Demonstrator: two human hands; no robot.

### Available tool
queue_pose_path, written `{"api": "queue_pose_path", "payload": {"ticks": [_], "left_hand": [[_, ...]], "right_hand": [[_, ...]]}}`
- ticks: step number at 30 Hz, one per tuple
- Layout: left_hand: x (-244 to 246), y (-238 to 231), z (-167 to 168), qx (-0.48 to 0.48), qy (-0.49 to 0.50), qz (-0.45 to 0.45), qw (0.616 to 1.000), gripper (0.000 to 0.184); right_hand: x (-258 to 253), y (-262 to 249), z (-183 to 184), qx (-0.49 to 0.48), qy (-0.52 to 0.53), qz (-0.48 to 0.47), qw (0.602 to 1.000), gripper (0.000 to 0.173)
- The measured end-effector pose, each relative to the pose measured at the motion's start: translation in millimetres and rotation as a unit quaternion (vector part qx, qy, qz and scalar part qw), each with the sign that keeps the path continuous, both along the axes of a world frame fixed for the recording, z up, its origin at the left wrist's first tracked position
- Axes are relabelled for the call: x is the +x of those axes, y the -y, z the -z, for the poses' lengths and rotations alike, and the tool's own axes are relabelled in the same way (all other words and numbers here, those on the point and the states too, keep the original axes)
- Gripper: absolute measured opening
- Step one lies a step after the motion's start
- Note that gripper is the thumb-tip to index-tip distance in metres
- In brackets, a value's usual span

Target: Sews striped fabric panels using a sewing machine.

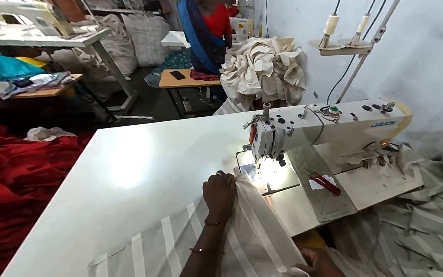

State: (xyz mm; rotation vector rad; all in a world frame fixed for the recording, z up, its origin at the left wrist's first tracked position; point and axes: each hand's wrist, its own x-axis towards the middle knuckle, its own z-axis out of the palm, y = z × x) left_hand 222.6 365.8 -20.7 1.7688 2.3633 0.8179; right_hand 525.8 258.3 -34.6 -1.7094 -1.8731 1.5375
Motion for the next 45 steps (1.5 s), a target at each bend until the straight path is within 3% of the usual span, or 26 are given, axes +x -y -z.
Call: {"api": "queue_pose_path", "payload": {"ticks": [2,5,7,11,15,20,24,33,34,37,39,42,45], "left_hand": [[3.4,2.9,4.7,0.024,0.007,-0.011,1.000,0.015],[0.4,1.8,3.1,0.037,0.020,-0.006,0.999,0.013],[-1.1,0.7,2.6,0.038,0.032,-0.003,0.999,0.013],[-14.6,-4.6,5.9,0.041,0.022,-0.008,0.999,0.016],[-21.0,-6.2,4.6,0.044,0.056,-0.005,0.997,0.016],[-18.4,-6.0,13.0,0.081,0.008,0.009,0.997,0.009],[-22.6,8.2,7.7,0.007,-0.009,0.014,1.000,0.026],[-24.6,11.9,-10.6,-0.119,0.015,0.019,0.993,0.031],[-23.1,14.5,-7.4,-0.111,0.008,0.019,0.994,0.037],[-8.1,31.3,2.3,-0.123,-0.054,0.022,0.991,0.095],[13.4,52.2,16.2,-0.091,-0.103,0.049,0.989,0.119],[53.6,71.3,30.1,-0.017,-0.113,0.129,0.985,0.113],[69.9,60.2,30.9,-0.022,-0.121,0.185,0.975,0.110]], "right_hand": [[4.2,0.1,-6.8,0.141,0.028,0.050,0.988,0.037],[-34.1,-25.5,-18.6,0.433,-0.049,0.079,0.897,0.027],[-79.2,-48.4,-22.7,0.498,-0.089,0.029,0.862,0.018],[-136.0,-64.8,17.1,0.506,-0.035,-0.009,0.862,0.019],[-135.6,-52.9,23.9,0.566,0.068,-0.019,0.821,0.025],[-138.4,-52.5,22.3,0.583,0.118,-0.009,0.804,0.019],[-136.4,-54.6,12.9,0.569,0.108,-0.017,0.815,0.019],[-107.3,-34.9,1.5,0.485,0.102,-0.121,0.860,0.034],[-101.9,-31.6,2.0,0.483,0.095,-0.125,0.861,0.035],[-82.3,-27.9,-12.7,0.380,0.072,-0.167,0.907,0.032],[-66.7,-37.6,-25.2,0.335,0.053,-0.174,0.925,0.025],[-62.3,-65.5,-19.5,0.472,0.066,-0.106,0.873,0.024],[-68.3,-96.0,10.4,0.581,0.092,-0.102,0.802,0.020]]}}
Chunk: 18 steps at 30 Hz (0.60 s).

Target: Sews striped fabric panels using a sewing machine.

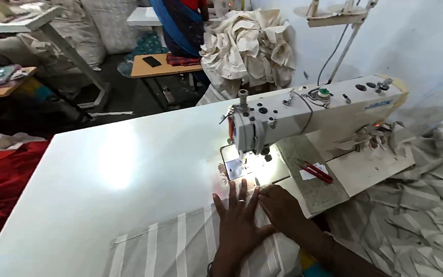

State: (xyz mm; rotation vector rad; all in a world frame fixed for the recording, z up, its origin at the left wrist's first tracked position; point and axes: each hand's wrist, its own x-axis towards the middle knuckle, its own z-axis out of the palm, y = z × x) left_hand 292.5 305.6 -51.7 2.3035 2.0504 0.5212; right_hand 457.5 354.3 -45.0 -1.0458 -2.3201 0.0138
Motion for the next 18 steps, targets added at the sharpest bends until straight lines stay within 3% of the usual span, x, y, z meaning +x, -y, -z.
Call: {"api": "queue_pose_path", "payload": {"ticks": [4,8,13,18], "left_hand": [[0.9,1.1,2.5,0.074,0.023,0.040,0.996,0.106],[10.5,13.0,7.5,0.069,0.039,0.039,0.996,0.103],[-8.8,-26.8,8.2,0.077,0.024,0.047,0.996,0.095],[-17.8,-46.9,7.5,0.084,-0.001,0.040,0.996,0.099]], "right_hand": [[0.2,-10.4,18.9,0.021,-0.013,0.001,1.000,0.024],[-5.4,-14.4,18.1,0.028,0.005,0.014,1.000,0.025],[-19.8,-52.2,10.3,0.035,0.031,0.000,0.999,0.026],[-31.1,-72.7,-0.4,0.005,0.040,-0.011,0.999,0.027]]}}
